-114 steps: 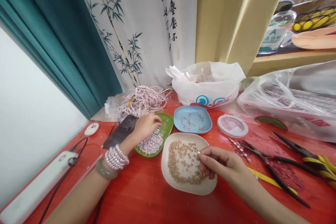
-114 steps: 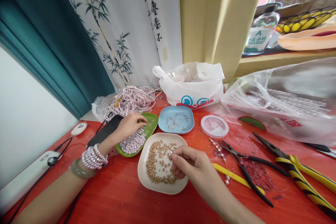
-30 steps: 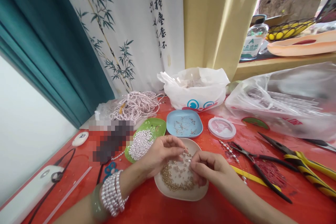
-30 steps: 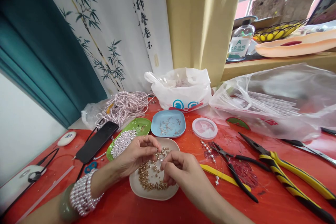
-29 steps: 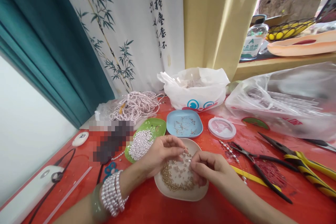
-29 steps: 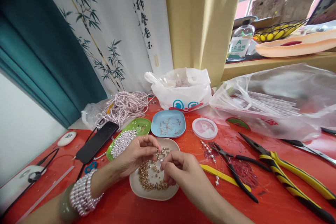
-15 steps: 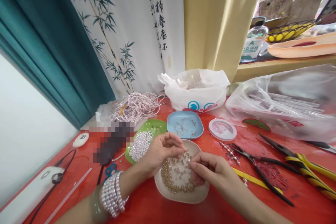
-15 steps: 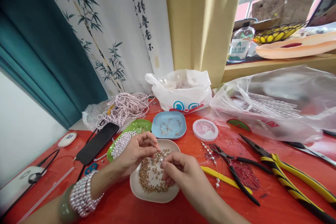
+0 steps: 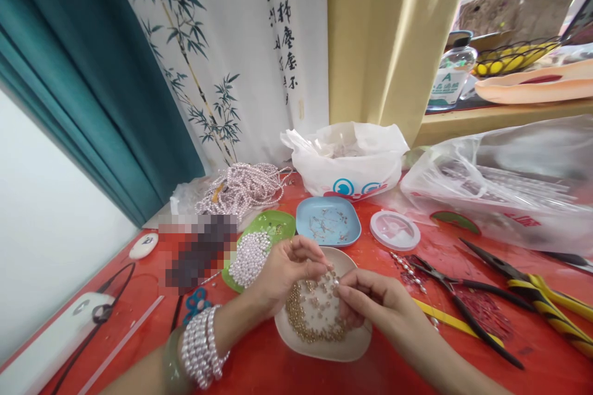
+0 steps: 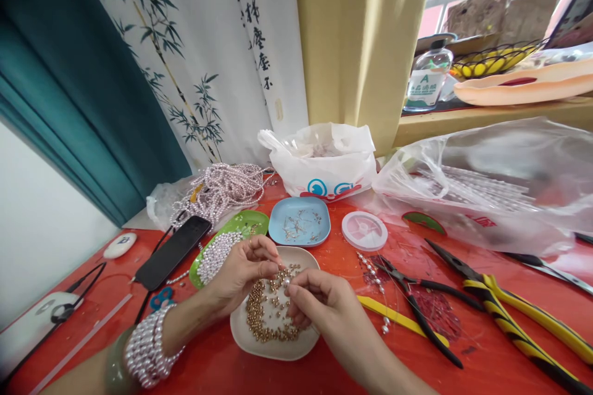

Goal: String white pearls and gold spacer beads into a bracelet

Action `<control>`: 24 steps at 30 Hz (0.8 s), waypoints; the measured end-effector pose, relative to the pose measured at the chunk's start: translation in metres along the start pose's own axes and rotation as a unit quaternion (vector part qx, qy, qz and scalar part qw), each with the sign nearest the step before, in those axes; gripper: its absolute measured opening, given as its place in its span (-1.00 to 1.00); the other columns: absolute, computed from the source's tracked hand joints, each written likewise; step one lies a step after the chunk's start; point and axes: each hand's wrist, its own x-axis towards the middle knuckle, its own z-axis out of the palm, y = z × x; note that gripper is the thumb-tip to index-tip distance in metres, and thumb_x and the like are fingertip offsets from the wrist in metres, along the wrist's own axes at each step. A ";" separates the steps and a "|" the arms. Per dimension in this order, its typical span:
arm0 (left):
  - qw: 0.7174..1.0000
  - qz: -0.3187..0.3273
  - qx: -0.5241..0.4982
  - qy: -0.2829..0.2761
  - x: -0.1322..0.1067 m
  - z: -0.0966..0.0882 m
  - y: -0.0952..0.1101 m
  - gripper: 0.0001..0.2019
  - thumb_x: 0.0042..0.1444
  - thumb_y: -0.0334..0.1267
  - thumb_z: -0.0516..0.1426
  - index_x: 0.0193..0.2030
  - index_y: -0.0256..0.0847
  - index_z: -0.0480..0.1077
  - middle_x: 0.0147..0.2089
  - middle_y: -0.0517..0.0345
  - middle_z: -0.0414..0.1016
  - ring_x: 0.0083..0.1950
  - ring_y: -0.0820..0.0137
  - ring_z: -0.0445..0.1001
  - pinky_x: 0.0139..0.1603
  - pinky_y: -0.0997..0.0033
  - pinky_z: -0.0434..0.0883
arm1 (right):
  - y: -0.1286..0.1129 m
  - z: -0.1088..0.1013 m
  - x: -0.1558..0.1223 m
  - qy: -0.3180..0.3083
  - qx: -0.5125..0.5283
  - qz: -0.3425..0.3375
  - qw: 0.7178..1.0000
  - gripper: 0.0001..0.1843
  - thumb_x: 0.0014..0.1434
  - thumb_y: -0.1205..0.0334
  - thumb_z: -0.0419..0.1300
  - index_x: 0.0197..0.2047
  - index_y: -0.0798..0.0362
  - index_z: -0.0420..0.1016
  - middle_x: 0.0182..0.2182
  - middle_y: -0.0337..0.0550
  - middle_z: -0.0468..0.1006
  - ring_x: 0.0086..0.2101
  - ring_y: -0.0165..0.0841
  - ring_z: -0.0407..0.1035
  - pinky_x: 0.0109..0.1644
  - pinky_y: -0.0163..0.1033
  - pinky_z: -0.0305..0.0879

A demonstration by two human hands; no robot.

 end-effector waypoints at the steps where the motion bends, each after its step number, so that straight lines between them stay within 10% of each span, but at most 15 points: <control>1: 1.000 0.000 -0.001 0.000 0.000 0.000 0.000 -0.82 -0.31 -0.44 0.30 -0.52 -0.29 0.39 -0.53 0.21 0.48 -0.46 0.53 0.42 -0.48 0.61 0.30 | 0.000 0.000 0.000 0.001 0.001 0.001 1.000 -0.68 0.00 0.01 0.15 -0.53 0.12 0.33 -0.66 -0.30 0.37 -0.60 -0.50 0.25 -0.49 -0.38 0.18; 12: 0.982 0.013 0.189 -0.017 0.004 -0.008 0.018 -0.82 -0.14 -0.26 0.23 -0.35 -0.25 0.47 -0.41 0.11 0.52 -0.39 0.44 0.42 -0.35 0.45 0.33 | -0.001 -0.001 -0.001 0.006 -0.002 0.005 1.000 -0.65 -0.03 -0.03 0.16 -0.54 0.11 0.34 -0.66 -0.31 0.36 -0.61 -0.50 0.25 -0.50 -0.38 0.19; 20: 0.776 0.066 0.626 0.040 0.025 -0.082 0.070 -0.86 -0.09 -0.34 0.10 -0.37 -0.21 0.48 -0.31 0.09 0.53 -0.29 0.35 0.42 -0.24 0.38 0.26 | 0.002 -0.001 -0.001 0.001 -0.007 0.011 1.000 -0.68 -0.01 -0.01 0.15 -0.51 0.10 0.35 -0.65 -0.31 0.36 -0.60 -0.50 0.24 -0.50 -0.38 0.17; 24: 0.754 0.061 0.653 0.044 0.033 -0.099 0.056 -0.87 -0.15 -0.33 0.13 -0.41 -0.20 0.48 -0.36 0.12 0.52 -0.32 0.34 0.39 -0.27 0.39 0.23 | 0.003 -0.001 0.000 0.007 -0.016 0.008 1.000 -0.68 -0.01 -0.01 0.15 -0.53 0.10 0.34 -0.67 -0.31 0.36 -0.61 -0.50 0.22 -0.50 -0.38 0.15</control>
